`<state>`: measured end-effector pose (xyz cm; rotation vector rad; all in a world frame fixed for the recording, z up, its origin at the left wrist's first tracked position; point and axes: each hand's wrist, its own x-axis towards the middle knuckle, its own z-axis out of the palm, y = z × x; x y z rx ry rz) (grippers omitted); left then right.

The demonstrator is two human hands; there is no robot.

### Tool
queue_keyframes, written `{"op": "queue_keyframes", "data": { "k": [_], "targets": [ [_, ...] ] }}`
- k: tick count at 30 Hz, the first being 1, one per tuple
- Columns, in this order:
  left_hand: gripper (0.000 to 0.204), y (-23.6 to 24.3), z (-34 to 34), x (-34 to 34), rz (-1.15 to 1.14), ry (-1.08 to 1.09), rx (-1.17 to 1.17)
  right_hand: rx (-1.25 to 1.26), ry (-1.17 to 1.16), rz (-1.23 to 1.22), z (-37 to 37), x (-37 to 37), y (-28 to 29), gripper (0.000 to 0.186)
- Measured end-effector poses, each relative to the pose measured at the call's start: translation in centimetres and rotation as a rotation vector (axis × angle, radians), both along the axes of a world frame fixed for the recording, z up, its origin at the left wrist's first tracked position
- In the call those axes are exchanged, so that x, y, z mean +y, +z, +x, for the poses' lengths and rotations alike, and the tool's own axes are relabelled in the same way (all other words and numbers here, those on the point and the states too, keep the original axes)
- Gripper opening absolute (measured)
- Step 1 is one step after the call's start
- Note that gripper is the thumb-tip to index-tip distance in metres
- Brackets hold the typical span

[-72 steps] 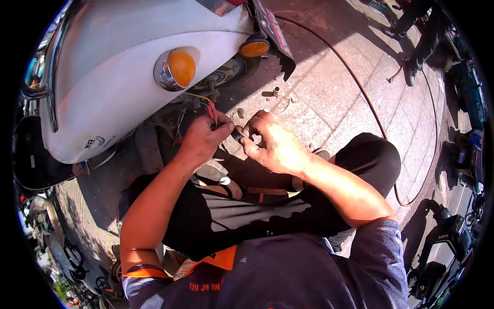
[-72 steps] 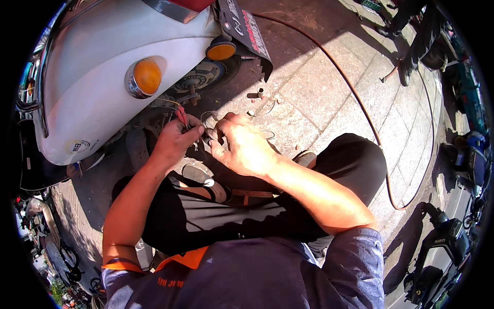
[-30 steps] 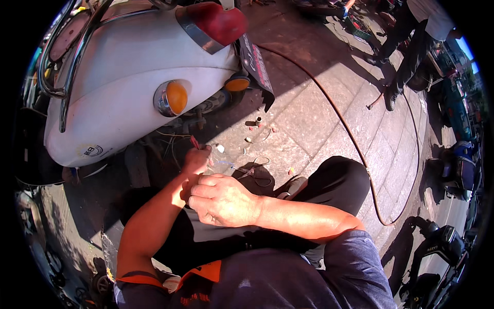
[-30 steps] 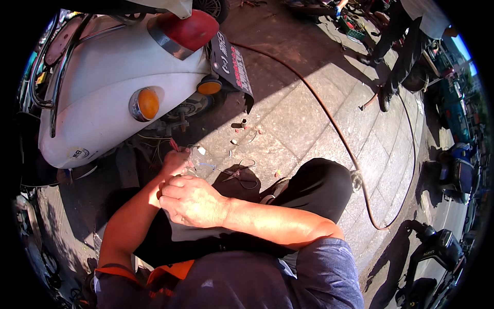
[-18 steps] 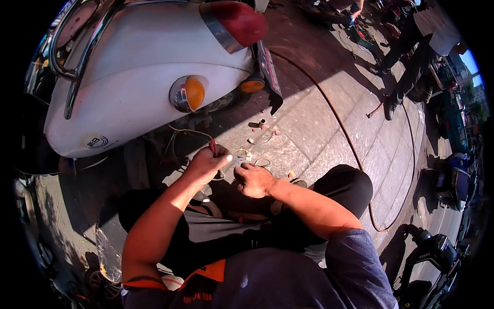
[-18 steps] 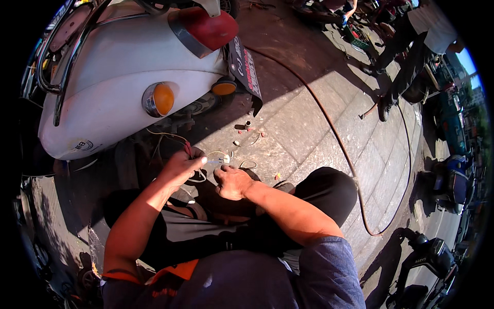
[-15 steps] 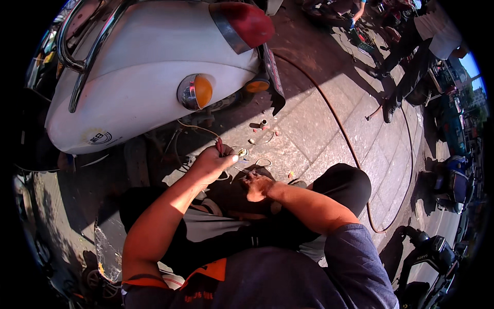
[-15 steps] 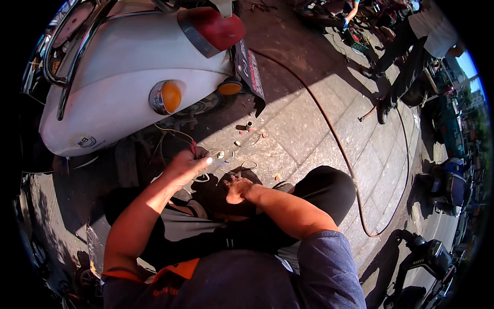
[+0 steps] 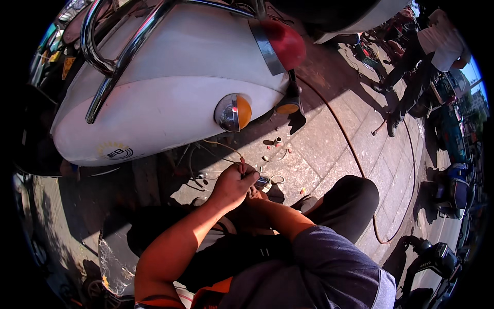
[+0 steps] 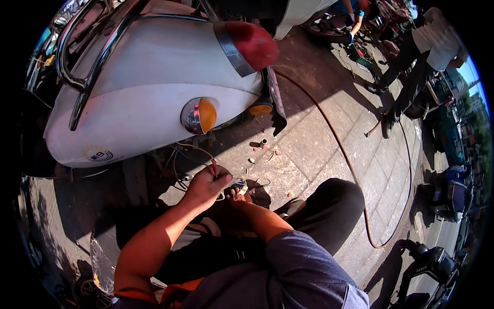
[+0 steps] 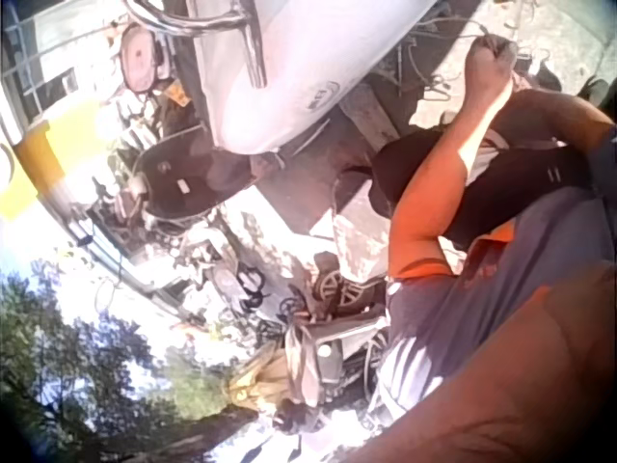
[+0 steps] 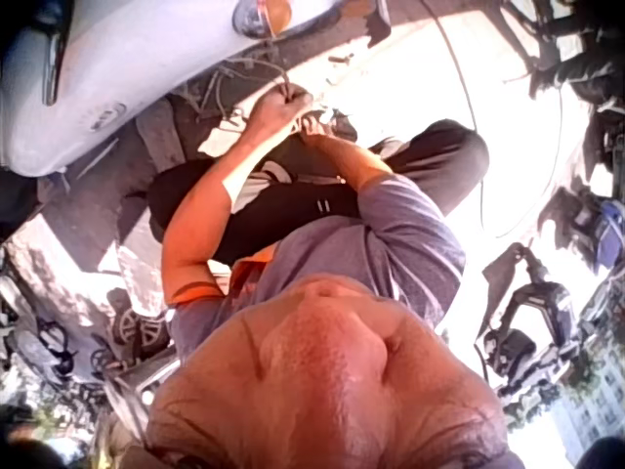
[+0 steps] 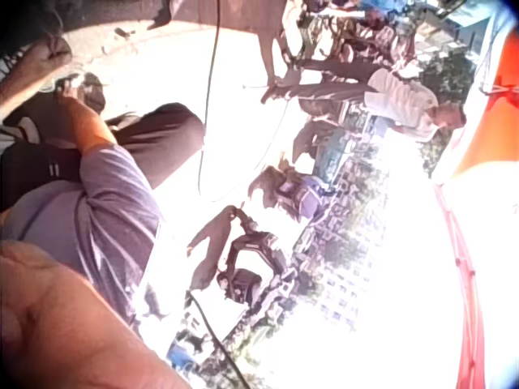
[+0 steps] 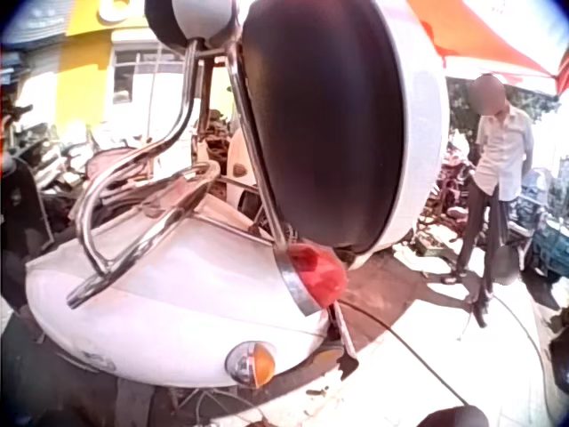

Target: The person strips wire insulation and twists the exposed wire ends together on the front of a white scooter by hand.

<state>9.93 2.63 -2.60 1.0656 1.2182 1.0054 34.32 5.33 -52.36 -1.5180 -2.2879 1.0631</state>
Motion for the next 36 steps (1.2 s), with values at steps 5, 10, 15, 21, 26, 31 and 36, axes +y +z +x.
{"op": "queue_keyframes", "data": {
  "k": [5, 10, 15, 21, 26, 31, 36],
  "targets": [
    [0.021, -3.0, -5.7, -2.8, -0.067, 0.219, 0.168, -0.399, 0.628, -0.089, -13.2, -3.9, 11.9, 0.04],
    [0.023, -4.2, -5.1, -1.7, -0.062, 0.188, 0.123, -0.759, 1.249, -0.085, -12.4, -0.7, 27.9, 0.049],
    [0.023, -3.1, -3.6, -2.0, -0.149, 0.232, -0.088, -0.441, 1.136, 0.094, -6.3, 1.8, 38.6, 0.045],
    [0.015, -3.8, -4.7, -3.3, -0.113, 0.251, -0.087, -0.505, 0.952, 0.16, -6.6, 4.0, 50.8, 0.03],
    [0.014, -3.3, -4.9, -3.5, -0.147, 0.241, -0.092, -0.251, 0.618, 0.401, -6.7, 5.4, 52.1, 0.018],
    [0.029, -0.1, -4.8, -3.4, -0.18, 0.235, -0.284, 0.431, 0.22, 0.322, -6.9, 4.8, 52.7, 0.014],
    [0.034, 0.4, -4.4, -3.4, -0.136, 0.151, -0.332, 0.448, 0.374, 0.513, -7.1, 4.2, 52.8, 0.037]
  ]
}}
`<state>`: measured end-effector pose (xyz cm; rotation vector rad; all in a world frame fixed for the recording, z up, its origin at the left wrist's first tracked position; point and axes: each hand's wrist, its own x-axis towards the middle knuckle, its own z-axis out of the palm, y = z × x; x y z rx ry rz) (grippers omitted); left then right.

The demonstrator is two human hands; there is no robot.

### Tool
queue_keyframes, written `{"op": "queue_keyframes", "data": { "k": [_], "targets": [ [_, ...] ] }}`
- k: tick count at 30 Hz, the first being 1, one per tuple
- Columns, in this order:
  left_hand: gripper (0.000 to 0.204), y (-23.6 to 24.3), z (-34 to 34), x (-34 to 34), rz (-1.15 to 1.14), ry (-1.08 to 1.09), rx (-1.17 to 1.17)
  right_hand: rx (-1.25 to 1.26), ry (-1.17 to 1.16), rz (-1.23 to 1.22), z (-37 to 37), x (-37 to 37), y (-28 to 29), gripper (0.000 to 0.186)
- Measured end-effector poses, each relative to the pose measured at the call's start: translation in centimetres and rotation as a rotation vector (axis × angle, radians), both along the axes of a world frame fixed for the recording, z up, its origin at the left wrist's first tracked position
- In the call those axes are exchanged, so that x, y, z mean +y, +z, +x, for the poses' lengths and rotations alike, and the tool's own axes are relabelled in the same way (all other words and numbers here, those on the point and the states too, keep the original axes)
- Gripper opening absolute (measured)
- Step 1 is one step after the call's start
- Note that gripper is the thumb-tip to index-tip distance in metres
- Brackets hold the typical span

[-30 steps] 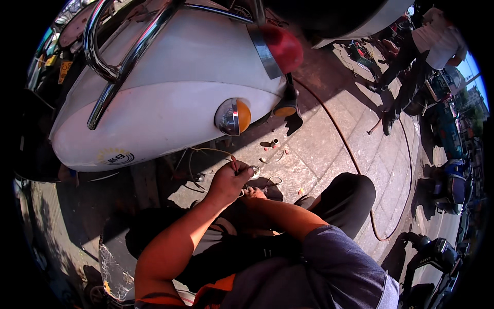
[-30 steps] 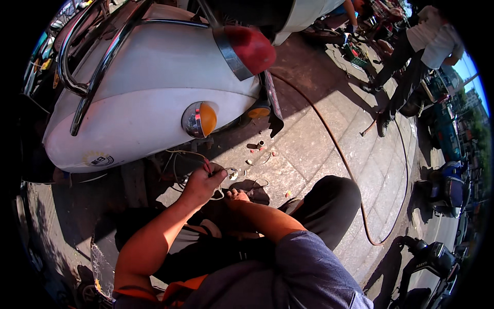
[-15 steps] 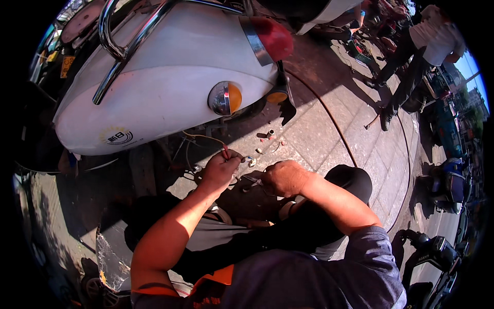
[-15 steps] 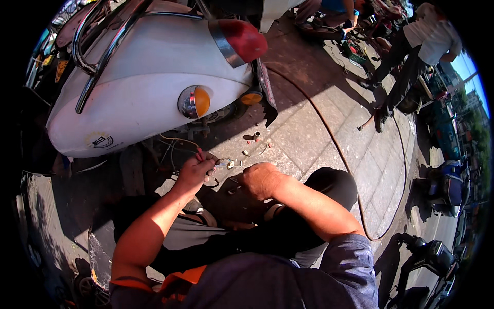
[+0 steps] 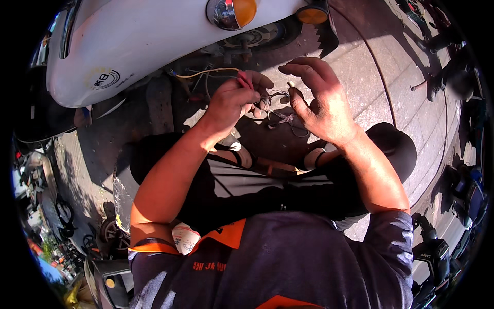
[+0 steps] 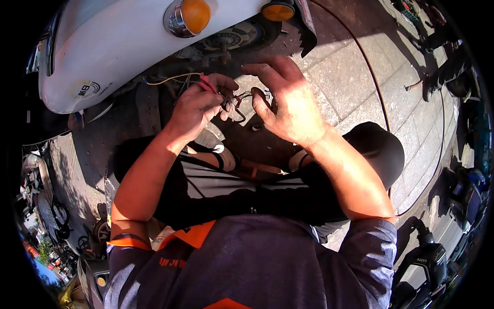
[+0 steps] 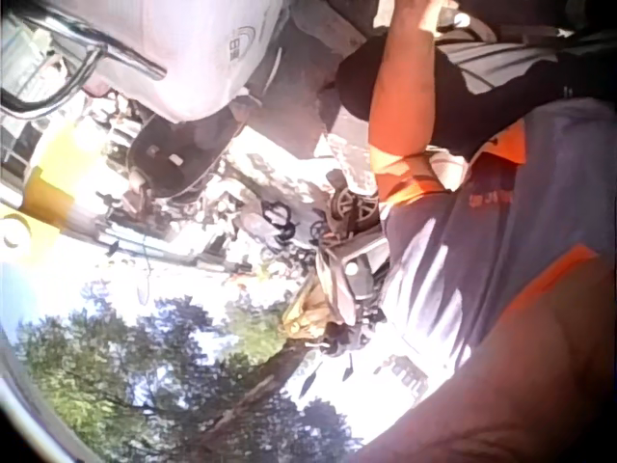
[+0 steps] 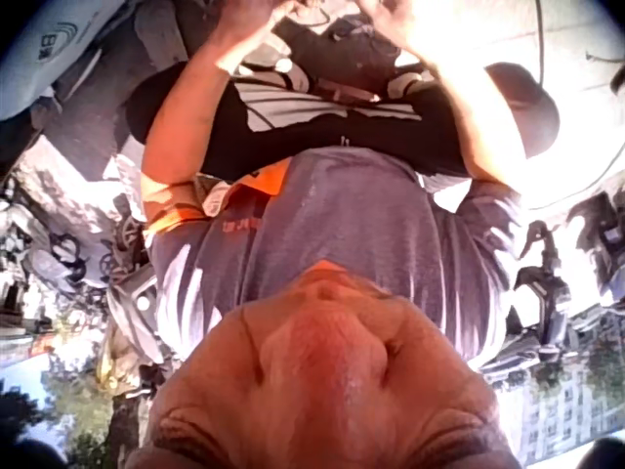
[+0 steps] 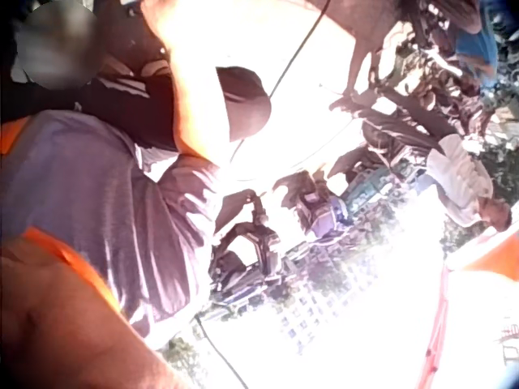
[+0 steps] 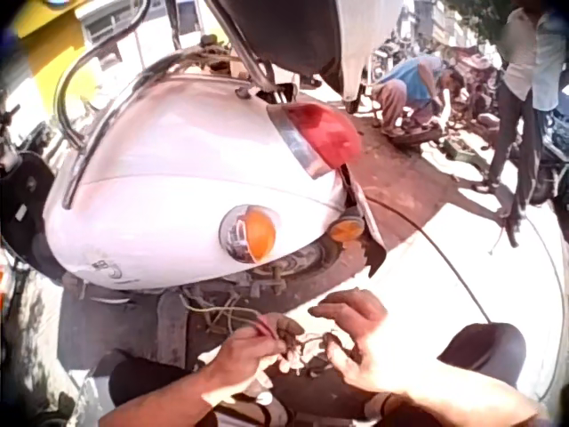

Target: The person strips wire insulation and twists the exposed wire ends together on the front of a white scooter by hand.

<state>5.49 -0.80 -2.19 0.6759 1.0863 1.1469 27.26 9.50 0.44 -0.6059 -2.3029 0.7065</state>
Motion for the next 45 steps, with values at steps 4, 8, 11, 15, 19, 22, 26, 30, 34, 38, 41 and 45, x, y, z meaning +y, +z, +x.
{"op": "queue_keyframes", "data": {
  "k": [4, 8, 11, 15, 19, 22, 26, 30, 34, 38, 41, 45],
  "targets": [
    [0.029, 0.0, 0.6, 0.7, 0.058, -0.018, 0.004, -0.106, 0.069, -0.09, 0.6, 0.6, -1.2, 0.025],
    [0.022, -0.3, 0.4, 1.0, 0.085, 0.05, -0.005, -0.08, 0.054, -0.367, 0.7, 0.8, -1.4, 0.016],
    [0.019, -0.3, 0.7, 1.0, 0.126, 0.156, 0.064, -0.073, 0.045, -0.384, 0.6, 0.2, -1.2, 0.016],
    [0.017, -0.7, 0.4, 0.7, 0.151, 0.212, 0.034, -0.091, 0.132, -0.246, 0.2, -0.5, -1.2, 0.014],
    [0.017, -0.5, -0.5, 0.4, 0.178, 0.252, -0.043, 0.001, 0.177, -0.457, 0.1, -0.6, -1.7, 0.015],
    [0.016, -0.4, -1.0, 0.3, 0.203, 0.244, -0.086, 0.013, 0.06, -0.834, -0.4, -1.2, -1.2, 0.017],
    [0.014, 0.1, -0.8, 0.1, 0.198, 0.19, -0.051, -0.051, -0.085, -0.587, -0.7, -1.2, -1.8, 0.022],
    [0.015, 0.4, -0.6, 0.0, 0.193, 0.189, -0.022, -0.047, -0.128, -0.588, -0.6, -0.8, -2.6, 0.025],
    [0.016, 0.5, -0.6, -0.1, 0.199, 0.202, -0.02, -0.094, -0.115, -0.682, -0.3, -1.0, -2.8, 0.026],
    [0.017, 0.5, -0.6, 0.0, 0.208, 0.2, 0.009, -0.171, -0.096, -0.528, 0.0, -0.7, -2.5, 0.029],
    [0.017, 0.2, -0.7, -0.2, 0.219, 0.204, 0.017, -0.203, -0.057, -0.446, -0.1, -0.6, -2.0, 0.033],
    [0.016, 0.1, -0.5, -0.1, 0.226, 0.198, 0.006, -0.07, -0.063, -0.455, -0.4, -1.1, -2.5, 0.038]
  ]
}}
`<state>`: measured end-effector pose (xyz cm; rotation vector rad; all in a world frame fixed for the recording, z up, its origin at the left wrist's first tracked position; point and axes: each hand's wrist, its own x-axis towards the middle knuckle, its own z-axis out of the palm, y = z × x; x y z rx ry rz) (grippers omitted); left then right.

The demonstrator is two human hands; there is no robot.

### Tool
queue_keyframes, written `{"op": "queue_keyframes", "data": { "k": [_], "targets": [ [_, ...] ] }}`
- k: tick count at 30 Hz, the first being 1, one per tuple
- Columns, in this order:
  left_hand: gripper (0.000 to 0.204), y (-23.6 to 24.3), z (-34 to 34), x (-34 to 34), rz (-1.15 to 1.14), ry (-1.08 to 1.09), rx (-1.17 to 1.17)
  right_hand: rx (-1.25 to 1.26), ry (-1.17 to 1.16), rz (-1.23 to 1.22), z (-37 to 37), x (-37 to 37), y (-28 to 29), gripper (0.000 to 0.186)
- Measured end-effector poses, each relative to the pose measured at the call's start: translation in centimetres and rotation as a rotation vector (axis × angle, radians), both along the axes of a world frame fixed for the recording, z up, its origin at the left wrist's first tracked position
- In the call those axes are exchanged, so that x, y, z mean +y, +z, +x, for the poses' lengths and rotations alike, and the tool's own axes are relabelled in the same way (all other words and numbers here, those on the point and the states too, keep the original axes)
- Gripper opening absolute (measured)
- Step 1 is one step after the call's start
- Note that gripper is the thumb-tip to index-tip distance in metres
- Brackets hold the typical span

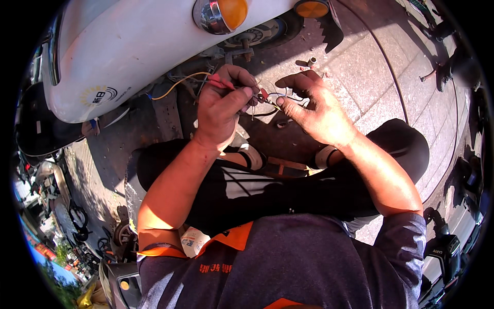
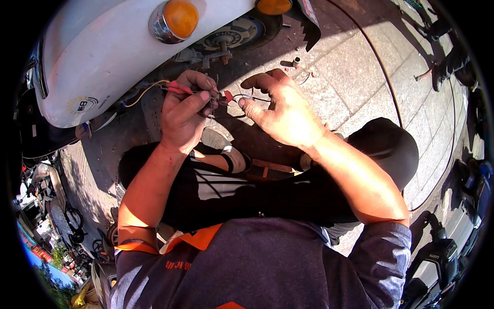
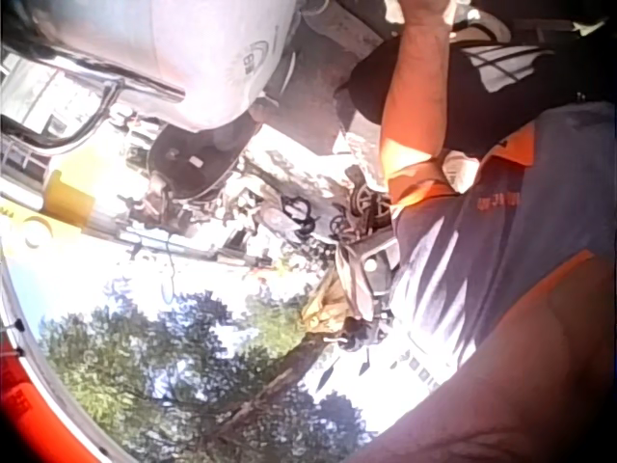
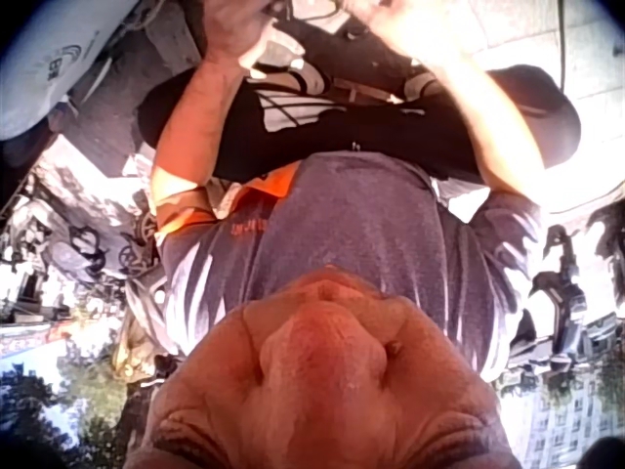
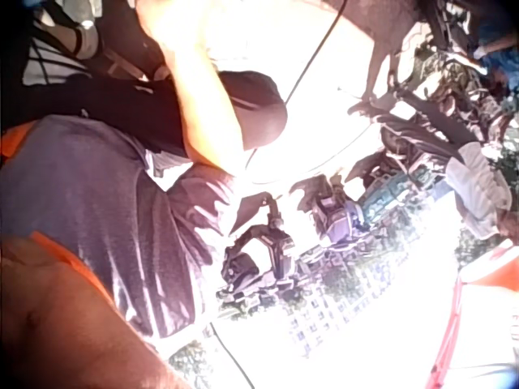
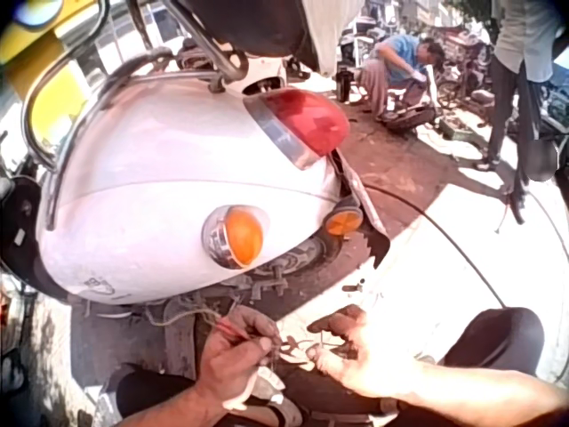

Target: The person strips wire insulation and twists the exposed wire ends together on the front of a white scooter by hand.

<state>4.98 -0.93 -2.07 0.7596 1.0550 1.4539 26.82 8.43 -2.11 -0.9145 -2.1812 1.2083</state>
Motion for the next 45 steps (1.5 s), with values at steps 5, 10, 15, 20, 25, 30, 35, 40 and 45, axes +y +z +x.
{"op": "queue_keyframes", "data": {
  "k": [5, 10, 15, 20, 25, 30, 35, 40, 45],
  "targets": [
    [0.016, 0.1, -0.2, 0.0, 0.015, 0.013, -0.005, -0.079, -0.127, -0.239, 0.4, 1.1, -1.6, 0.046],
    [0.016, 0.2, -0.2, -0.1, 0.014, -0.008, -0.005, -0.189, 0.01, -0.534, 0.6, 1.5, -0.4, 0.051],
    [0.017, 0.4, 0.2, -0.1, -0.027, -0.053, 0.058, 0.018, 0.01, -0.753, 0.0, 1.0, -0.7, 0.028],
    [0.017, 0.4, 0.3, -0.1, -0.052, -0.057, 0.068, 0.172, -0.026, -0.799, -0.1, 0.9, -1.3, 0.021],
    [0.015, 0.3, 0.2, -0.1, -0.082, -0.067, 0.05, 0.169, 0.001, -0.739, -0.2, 0.9, -1.5, 0.022],
    [0.015, -0.2, 0.4, -0.1, -0.057, -0.065, 0.069, 0.062, -0.02, -0.588, -0.6, 0.5, -2.4, 0.027],
    [0.015, -0.1, 0.5, -0.2, -0.069, -0.046, 0.074, -0.081, 0.047, -0.541, -0.3, 0.7, -2.0, 0.031],
    [0.014, 0.2, 0.5, -0.2, -0.082, -0.05, 0.07, 0.075, 0.021, -0.505, -0.4, 0.6, -2.7, 0.027],
    [0.014, -0.1, 0.3, -0.2, -0.059, -0.089, 0.043, 0.098, -0.03, -0.454, -0.6, 0.4, -1.9, 0.017]
  ]
}}
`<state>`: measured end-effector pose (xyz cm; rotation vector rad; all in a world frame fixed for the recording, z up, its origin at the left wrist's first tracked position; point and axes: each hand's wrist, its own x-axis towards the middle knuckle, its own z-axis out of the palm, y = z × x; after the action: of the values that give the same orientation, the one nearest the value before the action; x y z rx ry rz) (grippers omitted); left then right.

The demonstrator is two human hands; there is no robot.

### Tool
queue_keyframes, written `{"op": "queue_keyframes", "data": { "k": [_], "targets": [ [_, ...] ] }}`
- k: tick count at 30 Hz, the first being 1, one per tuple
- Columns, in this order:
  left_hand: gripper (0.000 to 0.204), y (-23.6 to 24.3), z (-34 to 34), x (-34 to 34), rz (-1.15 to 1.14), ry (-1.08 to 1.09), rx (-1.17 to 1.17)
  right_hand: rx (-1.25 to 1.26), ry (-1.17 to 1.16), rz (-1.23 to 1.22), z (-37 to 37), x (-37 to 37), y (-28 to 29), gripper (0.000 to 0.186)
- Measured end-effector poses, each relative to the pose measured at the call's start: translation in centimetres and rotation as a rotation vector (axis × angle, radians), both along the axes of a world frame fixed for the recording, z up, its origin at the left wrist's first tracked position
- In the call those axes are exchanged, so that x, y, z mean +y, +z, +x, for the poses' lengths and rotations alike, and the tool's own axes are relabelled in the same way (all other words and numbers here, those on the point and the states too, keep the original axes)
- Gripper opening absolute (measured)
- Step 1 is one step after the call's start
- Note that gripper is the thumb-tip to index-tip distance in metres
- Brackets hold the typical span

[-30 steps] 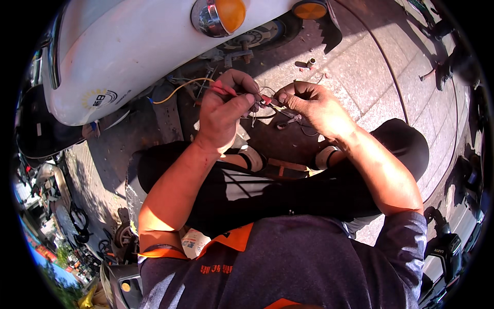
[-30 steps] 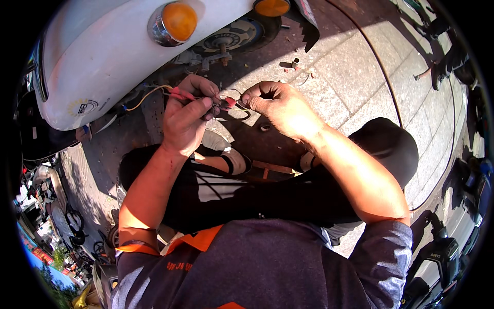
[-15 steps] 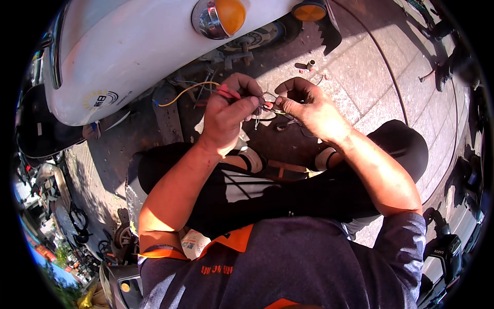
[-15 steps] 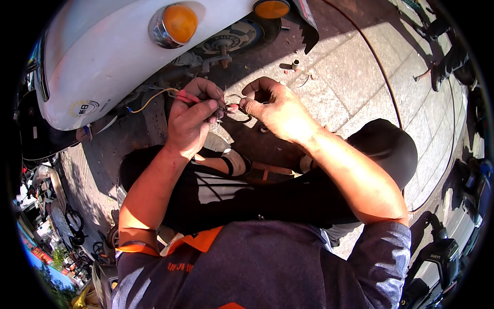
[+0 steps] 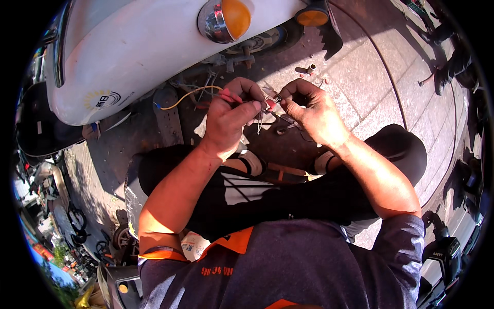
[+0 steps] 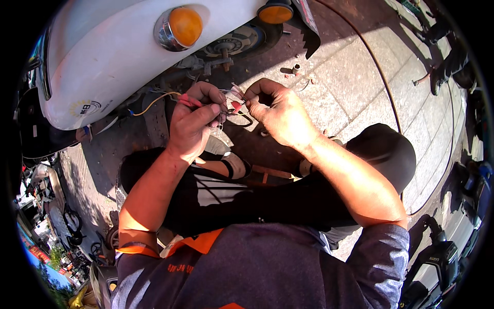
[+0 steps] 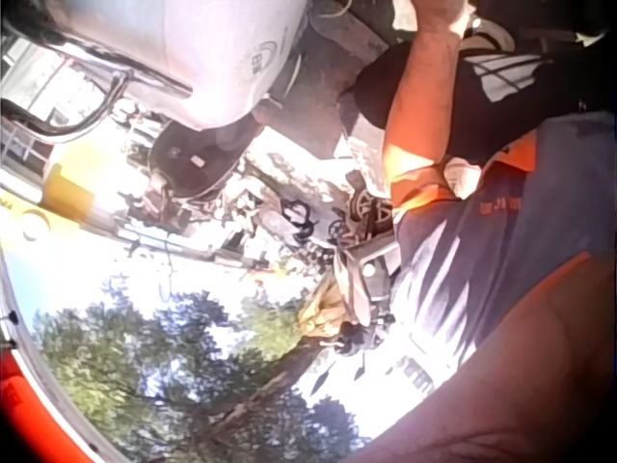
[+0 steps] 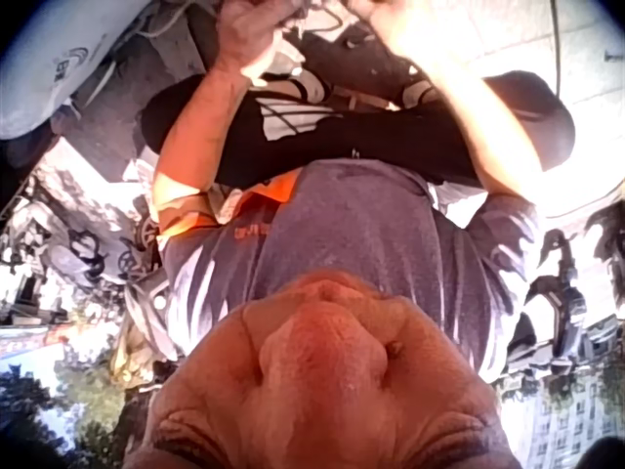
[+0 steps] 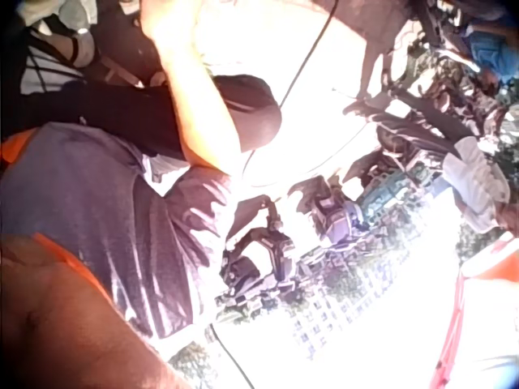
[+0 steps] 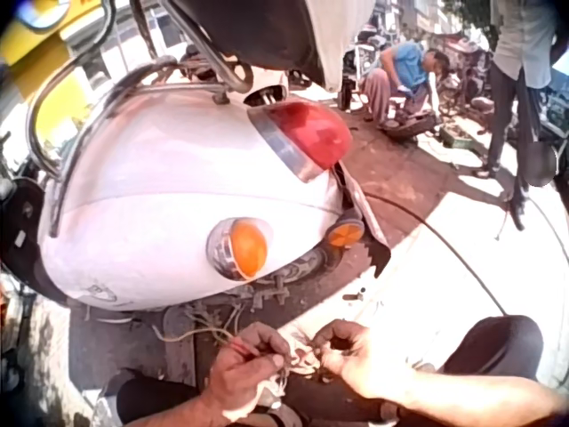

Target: The person strips wire insulation and twists the exposed wire ends together on the front of a white scooter by hand.

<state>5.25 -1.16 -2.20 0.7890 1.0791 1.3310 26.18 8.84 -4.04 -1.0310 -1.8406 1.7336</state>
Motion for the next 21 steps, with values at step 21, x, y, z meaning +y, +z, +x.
{"op": "queue_keyframes", "data": {
  "k": [21],
  "targets": [
    [0.027, 0.5, 0.7, 0.8, -0.116, 0.058, -0.003, 0.037, -0.155, -0.001, -0.1, 0.1, 0.9, 0.014]
  ]
}}
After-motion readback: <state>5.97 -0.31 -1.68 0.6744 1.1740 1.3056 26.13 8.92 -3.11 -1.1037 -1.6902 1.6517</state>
